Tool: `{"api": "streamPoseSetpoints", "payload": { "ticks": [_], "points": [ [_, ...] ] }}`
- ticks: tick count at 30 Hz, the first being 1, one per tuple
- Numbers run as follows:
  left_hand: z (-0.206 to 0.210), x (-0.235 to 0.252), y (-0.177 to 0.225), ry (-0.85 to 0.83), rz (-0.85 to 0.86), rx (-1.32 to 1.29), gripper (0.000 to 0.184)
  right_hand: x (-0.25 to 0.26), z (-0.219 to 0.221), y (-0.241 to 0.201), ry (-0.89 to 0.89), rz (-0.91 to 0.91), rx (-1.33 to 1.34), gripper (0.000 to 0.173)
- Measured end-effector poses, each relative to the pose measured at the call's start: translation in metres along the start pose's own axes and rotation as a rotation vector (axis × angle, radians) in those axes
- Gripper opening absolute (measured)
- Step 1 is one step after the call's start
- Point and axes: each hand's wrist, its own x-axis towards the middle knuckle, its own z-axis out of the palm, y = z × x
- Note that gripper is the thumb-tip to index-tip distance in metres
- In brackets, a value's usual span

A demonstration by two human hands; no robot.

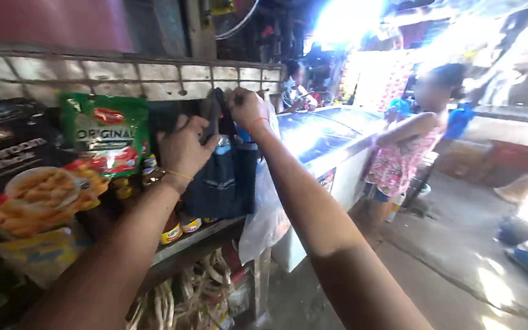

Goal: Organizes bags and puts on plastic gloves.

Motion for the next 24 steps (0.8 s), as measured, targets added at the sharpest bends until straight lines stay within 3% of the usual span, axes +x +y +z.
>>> {"api": "streamPoseSetpoints", "payload": {
  "ticks": [3,8,12,16,24],
  "points": [
    [0.000,0.003,-0.002,-0.023,-0.023,-0.003,0.039,0.005,-0.016,-0.014,0.013,0.045,-0.076,0.033],
    [0.002,0.007,0.003,-0.009,-0.068,-0.023,0.041,0.019,-0.017,0.003,-0.198,-0.079,-0.126,0.031],
    [-0.001,0.010,0.008,-0.016,-0.070,-0.021,0.038,0.018,-0.014,0.007,-0.114,-0.074,-0.074,0.032],
    [-0.003,0.012,0.009,-0.022,-0.096,-0.055,0.037,0.021,-0.012,0.003,-0.210,-0.112,-0.115,0.032],
    [-0.006,0.031,0.019,-0.038,-0.134,-0.088,0.034,0.032,-0.010,-0.010,-0.001,-0.072,-0.200,0.028]
  ]
}}
